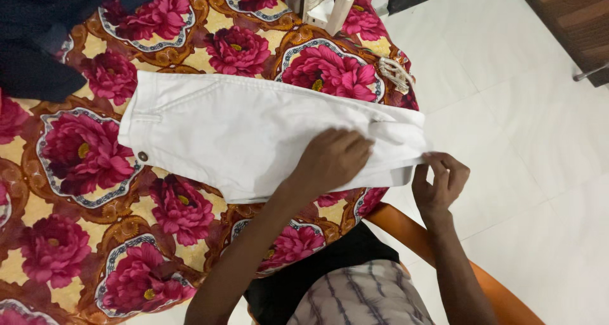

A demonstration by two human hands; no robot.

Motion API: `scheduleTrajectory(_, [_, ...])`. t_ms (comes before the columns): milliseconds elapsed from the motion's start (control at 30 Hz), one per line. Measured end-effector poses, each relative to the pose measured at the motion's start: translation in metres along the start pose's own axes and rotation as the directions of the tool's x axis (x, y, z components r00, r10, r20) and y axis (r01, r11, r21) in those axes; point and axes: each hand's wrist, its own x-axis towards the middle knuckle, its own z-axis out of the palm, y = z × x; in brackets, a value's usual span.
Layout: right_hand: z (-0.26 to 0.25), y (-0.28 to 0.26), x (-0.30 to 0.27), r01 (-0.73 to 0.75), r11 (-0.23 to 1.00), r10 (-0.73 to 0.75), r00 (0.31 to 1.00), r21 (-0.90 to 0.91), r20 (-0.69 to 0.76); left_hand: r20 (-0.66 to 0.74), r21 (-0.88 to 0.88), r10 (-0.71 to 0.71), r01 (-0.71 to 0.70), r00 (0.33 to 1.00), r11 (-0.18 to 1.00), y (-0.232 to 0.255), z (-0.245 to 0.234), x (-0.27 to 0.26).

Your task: The person irons a pair of white trousers on a floral-patterned table. They smooth the fabric with their hands, use an electric iron to press the garment, and fold the trousers in half lengthwise before continuing to iron the folded legs.

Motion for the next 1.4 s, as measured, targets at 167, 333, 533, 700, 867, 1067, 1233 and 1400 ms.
scheduleTrajectory(167, [-0.007, -0.004, 0.017, -0.027, 1.0, 0.027, 0.999, 0.014, 0.031, -0.1, 0.044, 0.065, -0.06, 0.993, 0.997, -0.028, 0.052, 0.055])
scheduleTrajectory(333, [-0.011, 0.008, 0.019, -0.026, 0.998, 0.026, 1.0, 0.051, -0.001, 0.292, -0.075, -0.005, 0.028, 0.957, 0.997, -0.054, 0.095, 0.076])
scheduleTrajectory(533, [-0.013, 0.02, 0.002, 0.014, 0.999, -0.006, 0.987, 0.044, -0.162, 0.292, -0.636, -0.119, 0.286, 0.949, 0.717, -0.082, 0.102, 0.085])
scheduleTrajectory(700, [-0.024, 0.01, -0.018, -0.01, 0.997, 0.02, 0.993, 0.081, -0.119, 0.297, -0.657, -0.288, 0.413, 0.911, 0.63, -0.082, 0.109, 0.093])
scheduleTrajectory(867, [-0.034, -0.005, -0.026, -0.05, 0.978, 0.043, 0.998, 0.205, 0.038, 0.33, -0.525, -0.15, 0.313, 0.932, 0.792, -0.078, 0.095, 0.092])
scheduleTrajectory(1067, [-0.035, 0.006, -0.019, -0.127, 0.934, 0.037, 0.964, 0.334, 0.262, 0.371, -0.332, -0.068, 0.2, 0.926, 0.922, -0.074, 0.091, 0.093])
scheduleTrajectory(1233, [-0.034, 0.023, -0.001, -0.202, 0.923, 0.114, 0.956, 0.327, 0.269, 0.204, -0.298, 0.001, 0.061, 0.979, 0.953, -0.068, 0.096, 0.088])
scheduleTrajectory(1400, [-0.017, 0.017, 0.05, -0.207, 0.895, 0.106, 0.959, 0.395, 0.263, 0.109, -0.355, -0.058, 0.093, 0.992, 0.93, -0.058, 0.089, 0.082])
